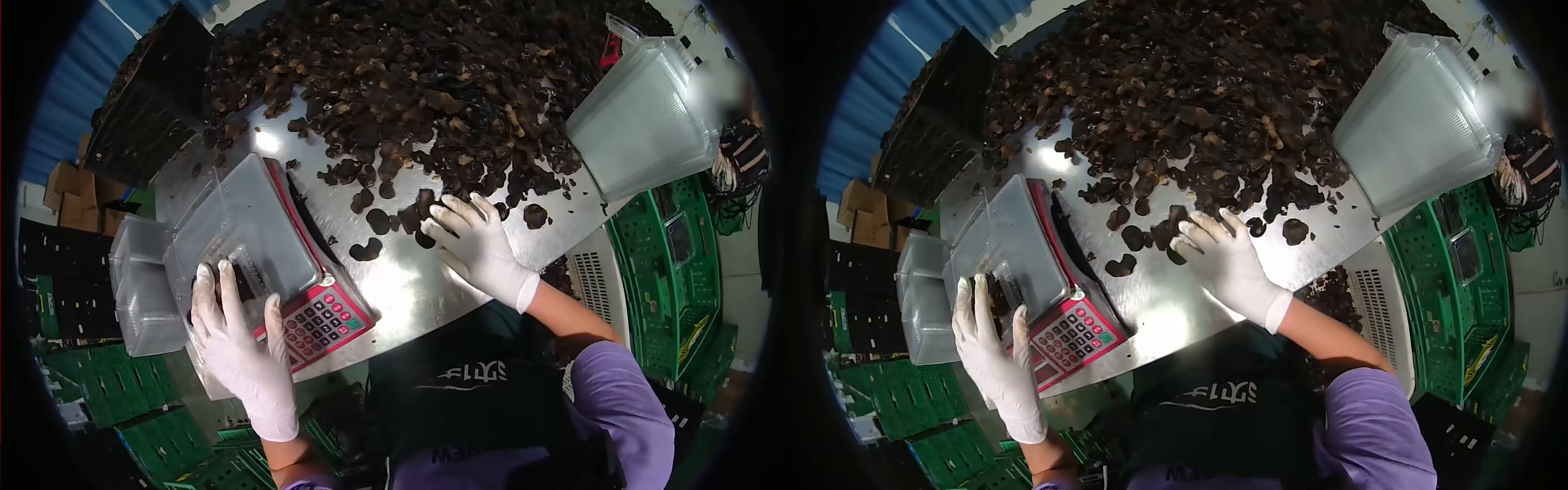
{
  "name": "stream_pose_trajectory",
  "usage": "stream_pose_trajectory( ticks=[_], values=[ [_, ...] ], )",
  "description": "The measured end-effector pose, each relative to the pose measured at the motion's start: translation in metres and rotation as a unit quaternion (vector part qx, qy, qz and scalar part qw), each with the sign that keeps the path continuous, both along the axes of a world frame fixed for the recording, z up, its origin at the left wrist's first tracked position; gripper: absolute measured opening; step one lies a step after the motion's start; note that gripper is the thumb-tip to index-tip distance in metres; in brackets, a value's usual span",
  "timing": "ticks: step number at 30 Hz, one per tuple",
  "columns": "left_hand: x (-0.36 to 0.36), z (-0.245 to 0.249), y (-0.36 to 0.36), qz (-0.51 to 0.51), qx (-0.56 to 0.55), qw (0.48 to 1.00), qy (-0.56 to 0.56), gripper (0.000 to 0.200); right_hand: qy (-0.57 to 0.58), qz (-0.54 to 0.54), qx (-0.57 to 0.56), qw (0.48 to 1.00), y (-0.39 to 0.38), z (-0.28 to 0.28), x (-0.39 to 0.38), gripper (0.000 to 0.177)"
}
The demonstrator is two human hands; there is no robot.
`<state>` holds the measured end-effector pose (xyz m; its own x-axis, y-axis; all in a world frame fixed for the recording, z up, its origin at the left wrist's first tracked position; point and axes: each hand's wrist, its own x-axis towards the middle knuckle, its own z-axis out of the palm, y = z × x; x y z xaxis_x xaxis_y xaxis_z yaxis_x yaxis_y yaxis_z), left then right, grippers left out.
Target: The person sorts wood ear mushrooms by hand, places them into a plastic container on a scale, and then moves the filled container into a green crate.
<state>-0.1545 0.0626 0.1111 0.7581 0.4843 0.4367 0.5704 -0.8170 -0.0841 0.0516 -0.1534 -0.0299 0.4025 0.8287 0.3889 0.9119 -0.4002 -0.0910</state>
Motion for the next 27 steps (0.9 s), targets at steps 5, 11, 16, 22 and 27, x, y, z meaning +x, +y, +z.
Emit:
stream_pose_trajectory(
  ticks=[5,11,16,22,27],
  values=[
    [0.027,-0.014,-0.027,-0.155,-0.105,0.98,-0.069,0.048,0.148,0.011,0.059,0.987,-0.027,0.009,0.004,0.032],
    [0.087,-0.118,-0.064,-0.073,-0.153,0.973,0.159,0.053,0.166,-0.067,0.151,0.972,-0.001,0.012,0.019,0.028],
    [0.107,-0.14,-0.064,-0.035,-0.133,0.986,0.098,0.053,0.11,-0.022,0.151,0.982,0.034,0.003,0.035,0.033],
    [0.113,-0.12,-0.068,-0.015,-0.195,0.978,0.078,0.049,0.123,0.014,0.012,0.992,0.065,0.0,0.045,0.021],
    [0.128,-0.148,-0.057,-0.018,-0.164,0.984,0.067,0.039,0.124,0.018,-0.028,0.992,0.064,0.007,0.029,0.027]
  ],
)
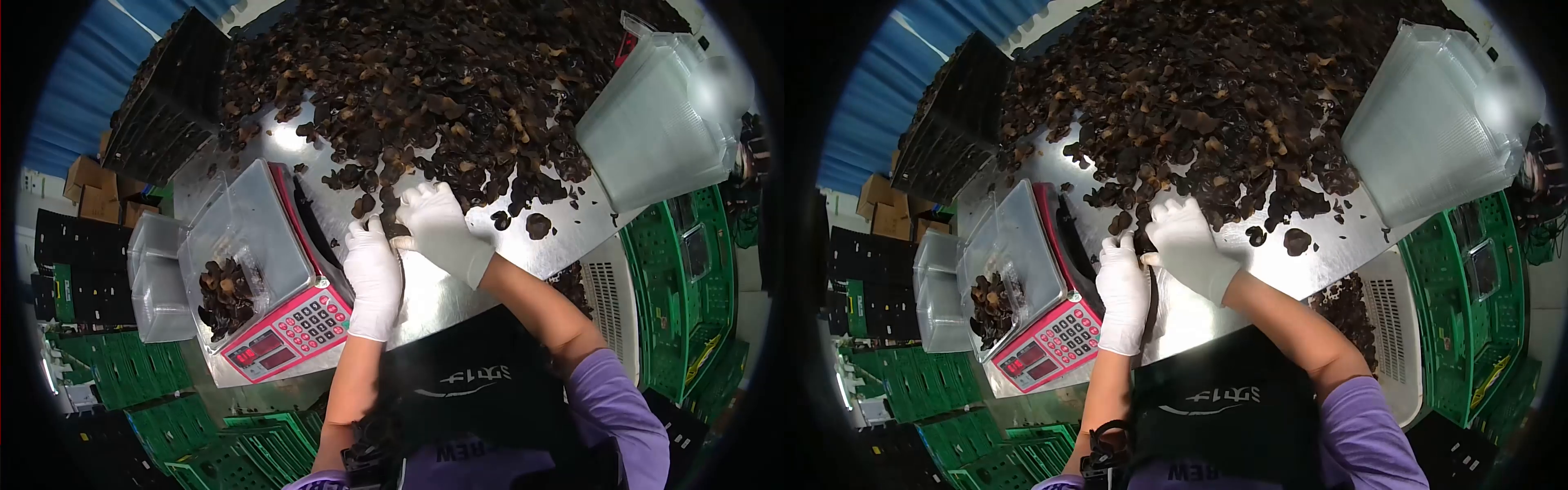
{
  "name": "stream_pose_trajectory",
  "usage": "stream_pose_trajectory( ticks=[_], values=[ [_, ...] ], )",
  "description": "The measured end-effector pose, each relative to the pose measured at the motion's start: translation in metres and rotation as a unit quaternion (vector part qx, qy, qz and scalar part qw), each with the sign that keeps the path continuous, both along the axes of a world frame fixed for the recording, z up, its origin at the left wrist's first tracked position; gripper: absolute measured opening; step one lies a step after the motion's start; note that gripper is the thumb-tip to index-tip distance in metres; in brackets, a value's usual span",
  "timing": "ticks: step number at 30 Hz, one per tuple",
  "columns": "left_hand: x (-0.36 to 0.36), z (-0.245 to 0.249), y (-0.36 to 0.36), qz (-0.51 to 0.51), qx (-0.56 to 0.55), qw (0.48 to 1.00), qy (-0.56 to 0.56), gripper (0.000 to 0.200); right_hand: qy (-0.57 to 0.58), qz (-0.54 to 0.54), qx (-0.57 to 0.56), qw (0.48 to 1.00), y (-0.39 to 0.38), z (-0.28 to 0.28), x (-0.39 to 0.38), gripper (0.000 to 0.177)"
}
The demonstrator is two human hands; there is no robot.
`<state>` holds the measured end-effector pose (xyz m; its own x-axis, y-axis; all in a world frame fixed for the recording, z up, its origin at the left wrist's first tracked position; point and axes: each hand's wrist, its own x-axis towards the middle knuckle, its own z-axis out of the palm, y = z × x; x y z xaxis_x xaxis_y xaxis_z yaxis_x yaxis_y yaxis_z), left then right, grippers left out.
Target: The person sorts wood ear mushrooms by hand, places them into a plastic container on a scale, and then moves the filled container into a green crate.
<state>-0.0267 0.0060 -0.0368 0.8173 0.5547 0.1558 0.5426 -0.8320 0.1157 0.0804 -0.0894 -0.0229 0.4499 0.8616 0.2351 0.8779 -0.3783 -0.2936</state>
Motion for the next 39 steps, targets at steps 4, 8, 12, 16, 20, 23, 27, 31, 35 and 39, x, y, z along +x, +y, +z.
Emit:
stream_pose_trajectory(
  ticks=[4,8,12,16,20,23,27,31,35,39],
  values=[
    [-0.005,0.006,0.001,0.002,-0.024,1.0,-0.012,0.023,-0.033,-0.011,0.067,0.997,-0.015,-0.02,0.0,0.02],
    [-0.013,0.01,0.004,-0.005,-0.048,0.994,-0.096,0.02,-0.003,-0.051,0.266,0.963,-0.032,0.001,0.005,0.006],
    [-0.008,0.017,0.01,0.016,-0.021,0.994,-0.103,0.021,0.272,-0.108,0.267,0.918,-0.029,0.007,0.02,0.014],
    [0.01,0.028,0.018,0.034,0.009,0.998,-0.048,0.031,0.299,-0.088,0.2,0.929,0.005,0.01,0.031,0.023],
    [0.044,0.042,0.032,0.059,-0.09,0.993,0.046,0.068,0.149,-0.029,-0.014,0.988,0.038,0.011,0.044,0.061],
    [0.067,0.038,0.048,0.054,-0.173,0.975,0.125,0.102,0.136,-0.057,-0.105,0.984,0.045,0.012,0.051,0.08],
    [0.067,0.026,0.051,0.055,-0.158,0.979,0.116,0.08,0.116,-0.06,-0.058,0.99,0.044,-0.009,0.056,0.053],
    [0.056,0.021,0.046,0.051,-0.145,0.988,-0.002,0.05,0.129,-0.044,0.03,0.99,0.028,-0.012,0.058,0.029],
    [0.045,0.03,0.042,0.051,-0.145,0.988,-0.029,0.042,0.172,-0.046,0.058,0.982,0.016,-0.003,0.056,0.031],
    [0.046,0.033,0.042,0.035,-0.183,0.982,0.021,0.052,0.171,-0.047,-0.01,0.984,0.019,0.001,0.049,0.043]
  ],
)
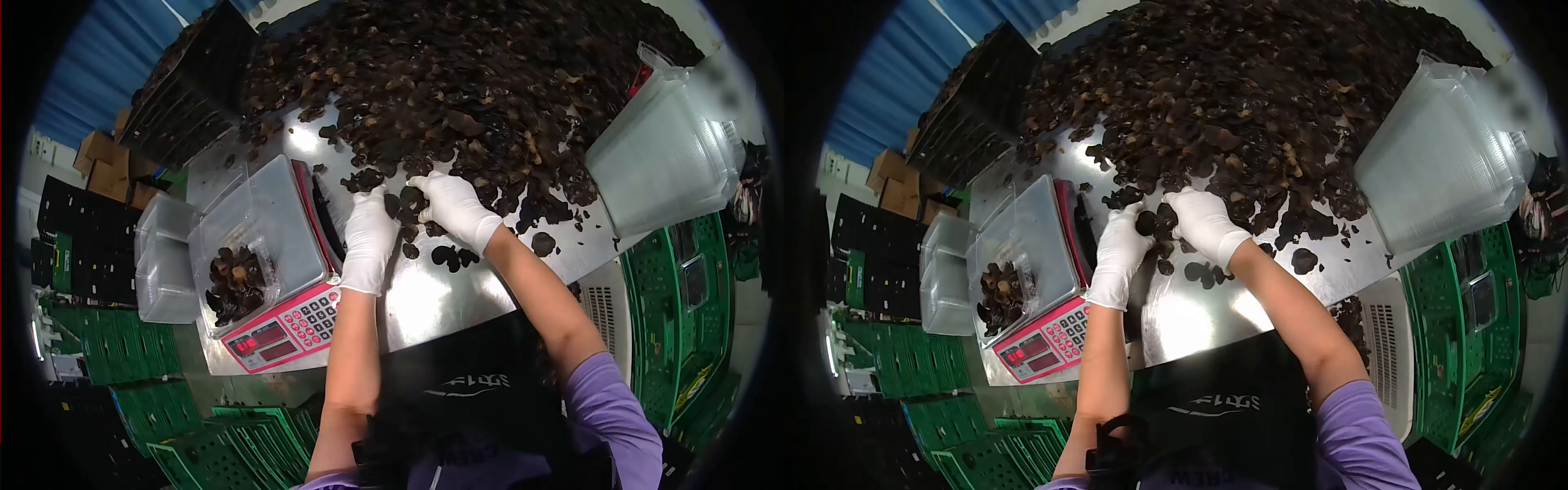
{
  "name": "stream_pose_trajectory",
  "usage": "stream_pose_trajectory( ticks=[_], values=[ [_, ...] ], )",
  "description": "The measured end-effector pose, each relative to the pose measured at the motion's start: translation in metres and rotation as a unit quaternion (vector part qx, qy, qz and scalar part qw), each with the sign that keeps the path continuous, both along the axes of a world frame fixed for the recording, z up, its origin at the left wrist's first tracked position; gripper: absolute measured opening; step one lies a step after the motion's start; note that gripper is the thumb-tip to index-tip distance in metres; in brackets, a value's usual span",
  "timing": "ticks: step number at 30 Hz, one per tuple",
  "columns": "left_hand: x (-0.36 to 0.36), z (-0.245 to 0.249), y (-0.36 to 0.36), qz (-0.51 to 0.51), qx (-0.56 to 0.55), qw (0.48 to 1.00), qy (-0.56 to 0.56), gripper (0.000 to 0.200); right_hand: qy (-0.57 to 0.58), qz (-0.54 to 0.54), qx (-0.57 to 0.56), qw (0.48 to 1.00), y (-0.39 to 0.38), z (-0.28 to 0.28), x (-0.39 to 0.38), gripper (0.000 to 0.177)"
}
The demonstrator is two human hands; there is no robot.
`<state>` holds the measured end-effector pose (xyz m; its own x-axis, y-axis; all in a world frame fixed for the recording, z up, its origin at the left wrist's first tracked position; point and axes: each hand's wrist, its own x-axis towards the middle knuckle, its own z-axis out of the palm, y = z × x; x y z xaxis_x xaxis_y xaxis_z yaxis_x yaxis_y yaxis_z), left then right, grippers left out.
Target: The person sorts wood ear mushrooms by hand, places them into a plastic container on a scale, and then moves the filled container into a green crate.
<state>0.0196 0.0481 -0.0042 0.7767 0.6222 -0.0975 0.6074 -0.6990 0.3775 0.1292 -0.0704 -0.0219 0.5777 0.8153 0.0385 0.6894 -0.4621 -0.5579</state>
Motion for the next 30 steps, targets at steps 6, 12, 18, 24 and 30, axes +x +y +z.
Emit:
stream_pose_trajectory(
  ticks=[6,12,18,24,30],
  values=[
    [0.023,-0.027,-0.014,0.003,-0.011,0.996,-0.093,0.06,-0.058,-0.012,-0.002,0.998,0.013,-0.01,-0.006,0.039],
    [0.012,0.005,-0.021,0.016,-0.012,0.992,-0.123,0.038,-0.054,-0.017,0.119,0.991,0.003,0.012,-0.015,0.042],
    [-0.083,0.101,-0.002,0.022,0.098,0.948,-0.3,0.036,0.025,0.08,0.234,0.969,0.038,0.12,-0.081,0.038],
    [-0.185,0.137,0.063,0.126,0.137,0.948,-0.258,0.034,-0.019,0.253,0.217,0.943,0.131,0.142,-0.152,0.033],
    [-0.231,0.115,0.104,0.125,0.083,0.978,-0.143,0.045,-0.034,0.306,0.084,0.948,0.16,0.127,-0.166,0.043]
  ],
)
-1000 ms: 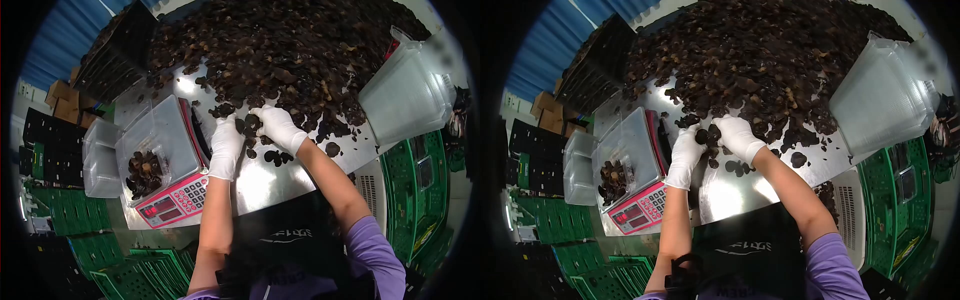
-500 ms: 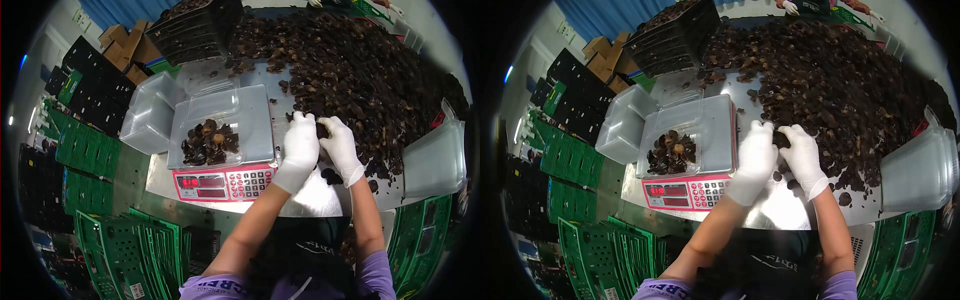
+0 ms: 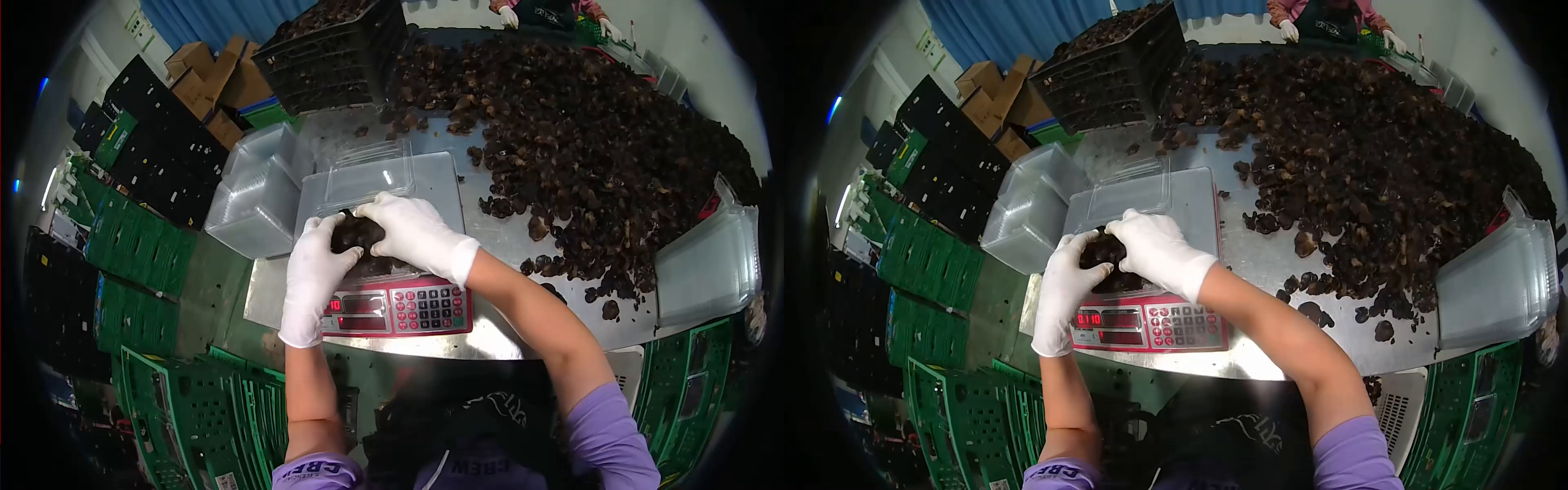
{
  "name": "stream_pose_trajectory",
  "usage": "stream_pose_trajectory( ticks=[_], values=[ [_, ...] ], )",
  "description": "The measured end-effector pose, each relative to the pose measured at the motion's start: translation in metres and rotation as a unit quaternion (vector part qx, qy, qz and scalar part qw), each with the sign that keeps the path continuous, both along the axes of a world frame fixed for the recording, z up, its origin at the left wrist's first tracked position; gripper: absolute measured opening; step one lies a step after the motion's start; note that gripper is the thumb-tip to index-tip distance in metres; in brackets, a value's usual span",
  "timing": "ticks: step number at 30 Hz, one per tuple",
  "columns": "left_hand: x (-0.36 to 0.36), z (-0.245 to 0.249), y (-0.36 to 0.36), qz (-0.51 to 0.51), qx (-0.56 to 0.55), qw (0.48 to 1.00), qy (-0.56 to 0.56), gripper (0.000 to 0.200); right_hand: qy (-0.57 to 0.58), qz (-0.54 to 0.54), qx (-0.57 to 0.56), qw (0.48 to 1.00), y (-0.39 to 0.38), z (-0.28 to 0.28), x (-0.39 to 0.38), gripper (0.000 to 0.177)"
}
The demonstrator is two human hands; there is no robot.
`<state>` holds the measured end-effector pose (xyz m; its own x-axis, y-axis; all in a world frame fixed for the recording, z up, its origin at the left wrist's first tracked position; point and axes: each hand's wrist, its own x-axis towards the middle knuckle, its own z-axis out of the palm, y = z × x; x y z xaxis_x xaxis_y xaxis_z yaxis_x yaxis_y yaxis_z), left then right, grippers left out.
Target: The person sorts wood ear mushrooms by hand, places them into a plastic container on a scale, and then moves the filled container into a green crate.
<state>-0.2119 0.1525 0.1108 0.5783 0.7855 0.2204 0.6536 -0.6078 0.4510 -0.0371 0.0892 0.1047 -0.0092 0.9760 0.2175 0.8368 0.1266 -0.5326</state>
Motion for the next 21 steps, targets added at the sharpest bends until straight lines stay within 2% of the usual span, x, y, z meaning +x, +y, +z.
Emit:
stream_pose_trajectory(
  ticks=[2,3,5,8,9,11,12,13,15,17,18,21],
  values=[
    [-0.01,-0.003,0.002,-0.034,-0.073,0.991,-0.104,0.044,0.046,0.0,0.028,0.999,-0.014,0.001,0.01,0.048],
    [-0.013,-0.001,0.002,-0.028,-0.083,0.988,-0.124,0.039,0.06,-0.006,0.089,0.994,-0.021,-0.001,0.017,0.044],
    [-0.014,0.009,-0.004,0.018,-0.083,0.986,-0.144,0.036,0.09,-0.038,0.073,0.993,-0.037,0.006,0.032,0.039],
    [-0.012,0.007,-0.012,0.032,0.052,0.986,-0.154,0.032,0.124,-0.08,0.177,0.973,-0.069,-0.005,0.058,0.03],
    [-0.007,0.01,-0.02,0.026,0.097,0.982,-0.16,0.031,0.134,-0.117,0.168,0.97,-0.083,-0.012,0.068,0.027],
    [0.009,0.012,-0.048,-0.017,0.028,0.975,-0.22,0.03,0.166,-0.183,0.141,0.959,-0.116,-0.022,0.089,0.025],
    [0.02,0.008,-0.062,-0.075,0.039,0.974,-0.212,0.03,0.182,-0.219,0.151,0.947,-0.132,-0.034,0.1,0.023],
    [0.032,0.005,-0.079,-0.135,-0.005,0.968,-0.213,0.03,0.193,-0.255,0.142,0.937,-0.15,-0.04,0.11,0.022],
    [0.058,-0.008,-0.111,-0.27,-0.05,0.952,-0.137,0.028,0.206,-0.319,0.126,0.916,-0.188,-0.051,0.126,0.021],
    [0.086,-0.035,-0.133,-0.328,-0.118,0.935,-0.064,0.03,0.177,-0.371,0.13,0.902,-0.224,-0.067,0.136,0.021],
    [0.098,-0.052,-0.14,-0.339,-0.121,0.931,-0.059,0.03,0.212,-0.402,0.109,0.884,-0.238,-0.064,0.131,0.02],
    [0.142,-0.104,-0.152,-0.345,-0.065,0.936,0.012,0.037,0.208,-0.414,0.085,0.882,-0.271,-0.089,0.122,0.016]
  ],
)
